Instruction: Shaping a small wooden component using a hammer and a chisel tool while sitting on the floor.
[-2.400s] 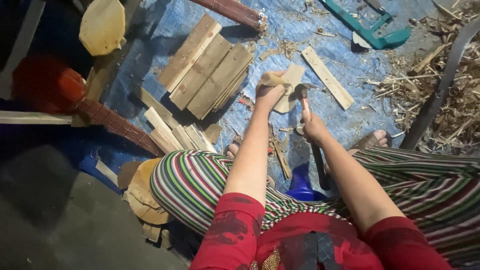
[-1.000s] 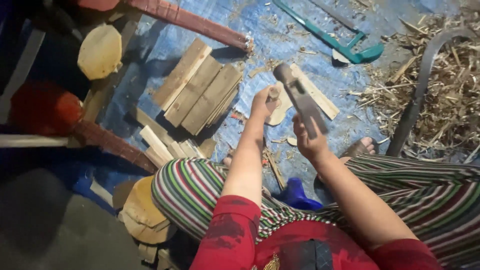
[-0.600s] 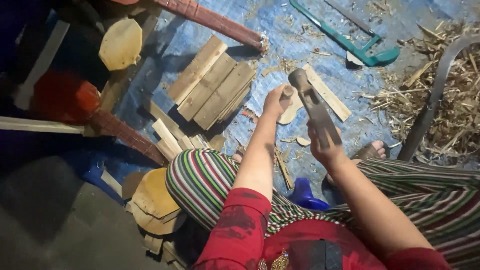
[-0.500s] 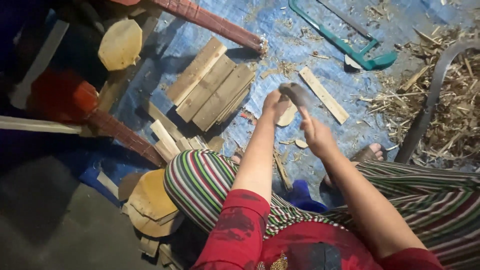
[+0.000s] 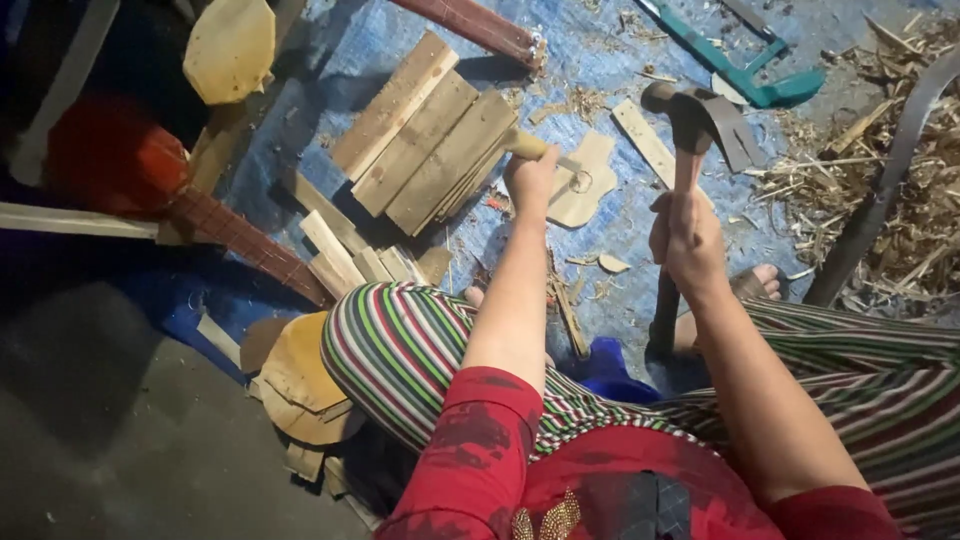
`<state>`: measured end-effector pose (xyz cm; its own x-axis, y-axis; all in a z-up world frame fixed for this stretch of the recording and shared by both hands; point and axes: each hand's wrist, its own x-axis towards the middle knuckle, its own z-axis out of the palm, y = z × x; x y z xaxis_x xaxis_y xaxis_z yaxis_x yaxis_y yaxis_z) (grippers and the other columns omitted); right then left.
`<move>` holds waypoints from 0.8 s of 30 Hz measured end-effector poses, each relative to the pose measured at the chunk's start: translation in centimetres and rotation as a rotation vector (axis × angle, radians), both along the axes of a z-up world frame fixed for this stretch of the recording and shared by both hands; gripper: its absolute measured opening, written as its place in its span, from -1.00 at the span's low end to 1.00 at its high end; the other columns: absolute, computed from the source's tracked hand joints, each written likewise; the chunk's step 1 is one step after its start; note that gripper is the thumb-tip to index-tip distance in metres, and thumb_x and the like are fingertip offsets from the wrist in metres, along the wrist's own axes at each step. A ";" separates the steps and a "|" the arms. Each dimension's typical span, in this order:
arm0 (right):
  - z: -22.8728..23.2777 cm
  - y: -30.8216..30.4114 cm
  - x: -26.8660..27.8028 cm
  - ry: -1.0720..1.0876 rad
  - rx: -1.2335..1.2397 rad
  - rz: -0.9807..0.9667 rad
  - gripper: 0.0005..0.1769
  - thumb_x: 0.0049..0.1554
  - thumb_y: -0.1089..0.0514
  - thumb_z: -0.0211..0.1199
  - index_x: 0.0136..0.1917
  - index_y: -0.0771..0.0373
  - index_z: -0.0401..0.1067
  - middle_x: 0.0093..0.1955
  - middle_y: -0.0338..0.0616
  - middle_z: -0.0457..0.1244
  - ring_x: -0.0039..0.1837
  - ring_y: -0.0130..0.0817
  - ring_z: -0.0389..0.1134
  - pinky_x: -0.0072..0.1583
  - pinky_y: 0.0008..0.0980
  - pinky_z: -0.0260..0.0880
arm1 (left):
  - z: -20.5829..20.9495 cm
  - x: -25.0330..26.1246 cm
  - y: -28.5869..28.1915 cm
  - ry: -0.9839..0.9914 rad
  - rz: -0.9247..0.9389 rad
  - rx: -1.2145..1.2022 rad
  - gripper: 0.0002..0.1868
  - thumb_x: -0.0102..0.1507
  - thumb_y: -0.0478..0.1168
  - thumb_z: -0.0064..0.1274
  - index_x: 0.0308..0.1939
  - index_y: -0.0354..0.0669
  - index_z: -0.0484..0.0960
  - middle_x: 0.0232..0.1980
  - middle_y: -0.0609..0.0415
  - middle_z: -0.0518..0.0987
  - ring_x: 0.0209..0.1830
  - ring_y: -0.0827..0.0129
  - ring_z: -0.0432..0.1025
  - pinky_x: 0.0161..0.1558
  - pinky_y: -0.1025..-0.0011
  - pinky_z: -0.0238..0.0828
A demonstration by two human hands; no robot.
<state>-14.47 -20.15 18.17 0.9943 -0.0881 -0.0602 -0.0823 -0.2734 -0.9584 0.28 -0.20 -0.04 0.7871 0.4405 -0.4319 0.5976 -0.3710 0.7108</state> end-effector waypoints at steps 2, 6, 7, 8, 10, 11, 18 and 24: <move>0.2 -0.1 -0.1 -0.020 0.039 0.026 -0.35 0.49 -0.20 -0.44 0.02 0.19 0.38 -0.54 -0.27 0.16 -0.48 -0.34 0.24 -0.28 -0.33 0.29 | 0.8 -0.6 -0.6 -0.094 -0.109 -0.019 -0.50 0.03 0.13 0.23 -0.03 0.01 0.74 0.04 0.05 0.72 0.22 0.17 0.56 0.34 0.15 0.43; -0.3 -0.4 0.1 -0.054 0.055 0.031 -0.37 0.48 -0.21 -0.42 0.05 0.21 0.36 -0.54 -0.25 0.16 -0.48 -0.35 0.24 -0.29 -0.36 0.30 | 5.4 -1.0 -2.0 -0.144 -0.224 -0.005 -0.55 -0.01 0.00 0.22 -0.08 -0.04 0.73 -0.01 -0.01 0.72 0.19 0.07 0.56 0.36 0.10 0.43; -0.5 -0.4 0.1 -0.067 0.078 0.036 -0.38 0.48 -0.21 -0.41 0.05 0.22 0.36 -0.55 -0.26 0.16 -0.49 -0.37 0.23 -0.31 -0.38 0.30 | 5.3 -1.3 -2.1 -0.159 -0.258 -0.026 -0.52 -0.03 0.01 0.23 -0.04 0.02 0.70 0.02 0.01 0.72 0.22 0.07 0.55 0.38 0.10 0.42; -0.6 -0.5 0.1 -0.080 0.101 0.041 -0.38 0.48 -0.21 -0.40 0.05 0.22 0.35 -0.56 -0.26 0.16 -0.51 -0.39 0.23 -0.32 -0.41 0.30 | 5.3 -1.6 -2.2 -0.175 -0.292 -0.047 -0.47 -0.05 0.01 0.23 0.01 0.08 0.67 0.05 0.03 0.71 0.25 0.08 0.53 0.40 0.11 0.42; -1.0 -0.7 0.2 -0.083 0.112 0.037 -0.39 0.48 -0.20 -0.41 0.06 0.24 0.34 -0.57 -0.26 0.15 -0.53 -0.39 0.21 -0.33 -0.42 0.29 | 2.6 -1.4 -2.4 -0.182 -0.355 -0.016 -0.35 0.00 0.03 0.30 0.18 0.11 0.58 0.16 0.02 0.67 0.32 0.09 0.49 0.46 0.12 0.37; -1.1 -0.8 0.1 -0.085 0.124 0.035 -0.39 0.48 -0.18 -0.42 0.06 0.25 0.33 -0.58 -0.25 0.13 -0.54 -0.39 0.19 -0.35 -0.42 0.28 | 1.3 -1.4 -2.4 -0.188 -0.415 0.017 -0.22 0.05 0.05 0.36 0.35 0.15 0.49 0.27 0.00 0.63 0.39 0.09 0.46 0.52 0.13 0.33; -0.9 -0.6 0.2 -0.019 0.095 0.030 -0.41 0.50 -0.12 -0.44 0.06 0.25 0.34 -0.56 -0.22 0.15 -0.52 -0.36 0.21 -0.34 -0.39 0.25 | 1.5 -1.2 -2.0 -0.207 -0.546 0.079 -0.22 0.08 0.07 0.38 0.37 0.21 0.46 0.30 0.08 0.61 0.37 0.16 0.46 0.48 0.12 0.38; 1.6 0.1 0.0 0.008 0.030 0.049 -0.40 0.50 -0.18 -0.39 0.06 0.23 0.36 -0.55 -0.21 0.15 -0.49 -0.33 0.23 -0.31 -0.34 0.26 | 1.4 -0.7 -2.4 -0.115 -0.734 0.191 -0.49 0.12 0.09 0.29 0.15 0.46 0.55 0.21 0.31 0.65 0.33 0.27 0.48 0.44 0.18 0.39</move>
